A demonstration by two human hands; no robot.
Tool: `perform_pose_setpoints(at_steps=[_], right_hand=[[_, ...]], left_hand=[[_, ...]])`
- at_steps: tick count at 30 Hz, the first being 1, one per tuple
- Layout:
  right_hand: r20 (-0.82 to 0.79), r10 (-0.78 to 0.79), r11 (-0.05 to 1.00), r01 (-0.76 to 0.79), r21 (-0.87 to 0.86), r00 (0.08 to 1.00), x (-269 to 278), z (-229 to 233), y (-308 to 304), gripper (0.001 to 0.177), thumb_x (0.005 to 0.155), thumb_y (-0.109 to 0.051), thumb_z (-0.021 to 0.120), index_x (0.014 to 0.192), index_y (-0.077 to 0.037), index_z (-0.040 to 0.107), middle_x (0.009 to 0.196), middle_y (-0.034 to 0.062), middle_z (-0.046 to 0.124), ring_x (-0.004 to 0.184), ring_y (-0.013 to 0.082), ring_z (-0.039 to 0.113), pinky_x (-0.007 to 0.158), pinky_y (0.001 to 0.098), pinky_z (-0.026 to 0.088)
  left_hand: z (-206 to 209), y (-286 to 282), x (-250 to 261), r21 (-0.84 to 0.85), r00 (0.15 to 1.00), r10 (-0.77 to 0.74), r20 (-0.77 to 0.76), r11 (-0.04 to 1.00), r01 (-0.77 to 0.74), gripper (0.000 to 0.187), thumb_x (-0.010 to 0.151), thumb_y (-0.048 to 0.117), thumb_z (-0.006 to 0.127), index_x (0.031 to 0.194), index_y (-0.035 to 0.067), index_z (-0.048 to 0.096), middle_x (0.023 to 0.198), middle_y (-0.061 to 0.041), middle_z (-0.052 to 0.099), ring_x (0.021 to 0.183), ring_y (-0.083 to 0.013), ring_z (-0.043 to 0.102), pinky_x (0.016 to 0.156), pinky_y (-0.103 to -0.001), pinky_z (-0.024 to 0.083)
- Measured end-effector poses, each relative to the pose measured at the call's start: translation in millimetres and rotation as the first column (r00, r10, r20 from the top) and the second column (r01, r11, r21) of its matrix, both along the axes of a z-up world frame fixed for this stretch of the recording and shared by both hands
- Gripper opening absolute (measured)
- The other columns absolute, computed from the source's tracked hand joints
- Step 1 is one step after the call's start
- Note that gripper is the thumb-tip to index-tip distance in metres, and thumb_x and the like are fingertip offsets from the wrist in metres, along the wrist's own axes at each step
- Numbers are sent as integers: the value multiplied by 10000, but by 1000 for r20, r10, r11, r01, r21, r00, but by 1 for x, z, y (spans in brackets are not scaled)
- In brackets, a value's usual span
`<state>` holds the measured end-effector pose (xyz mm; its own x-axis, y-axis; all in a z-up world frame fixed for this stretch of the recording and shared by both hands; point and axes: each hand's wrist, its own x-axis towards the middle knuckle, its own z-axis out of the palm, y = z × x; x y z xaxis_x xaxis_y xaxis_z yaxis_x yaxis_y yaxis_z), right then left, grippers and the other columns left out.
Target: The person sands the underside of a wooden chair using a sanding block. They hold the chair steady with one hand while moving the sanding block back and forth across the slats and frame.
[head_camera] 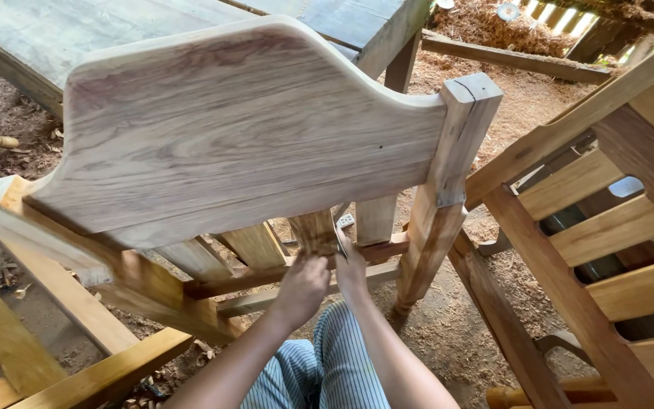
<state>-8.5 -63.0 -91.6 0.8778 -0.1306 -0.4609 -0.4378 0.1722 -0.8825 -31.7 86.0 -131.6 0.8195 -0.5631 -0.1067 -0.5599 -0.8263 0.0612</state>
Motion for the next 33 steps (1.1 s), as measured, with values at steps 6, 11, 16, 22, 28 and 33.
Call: perform_pose_setpoints(at_steps=[6,11,16,22,28,33], right_hand=[[457,29,996,10,-83,889,34,6,10,494,1064,25,471,1554,-27,506,915,169,597,591,52,395,501,214,381],[201,188,957,-133,-257,961,8,8,1,624,945,74,407,1540,-110,377,1263,19,584,557,85,462,454,223,413],[15,201,929,-186,-319,979,41,-47,4,575,941,66,479,1498,-68,509,1117,207,680,627,79,514,503,187,436],[227,215,883,-90,-461,950,33,36,9,572,1039,-53,468,1594,-78,329,782,138,611,502,140,435,419,247,342],[53,327,927,-310,-210,943,57,0,-19,739,835,124,500,1554,-41,449,810,73,594,558,83,463,443,225,351],[172,179,982,-163,-99,969,43,45,-21,844,733,77,633,1549,-38,455,1022,-68,600,846,-93,554,701,29,433]], left_hand=[[58,39,-28,-513,873,394,288,833,-206,302,973,212,539,1187,46,674,1275,-143,693,1217,-314,660,1099,-432,512],[104,29,-43,-353,739,593,-319,650,-673,430,998,268,533,1401,120,522,1434,-108,540,1228,-286,626,1089,-402,492],[14,37,-28,-264,898,439,-29,863,-431,567,1006,251,541,1507,83,334,1552,-129,416,1471,-290,365,1231,-467,299],[28,22,-21,114,962,267,-52,959,-260,761,959,110,453,1605,-21,73,1693,-226,105,1513,-348,119,1203,-519,155],[9,12,-25,266,957,290,1,922,-280,760,918,-9,481,1584,-80,121,1660,-258,142,1542,-385,82,1238,-542,114],[-1,12,-23,57,941,331,-63,943,-328,678,931,35,454,1539,-111,189,1623,-279,157,1512,-413,124,1182,-583,156]])
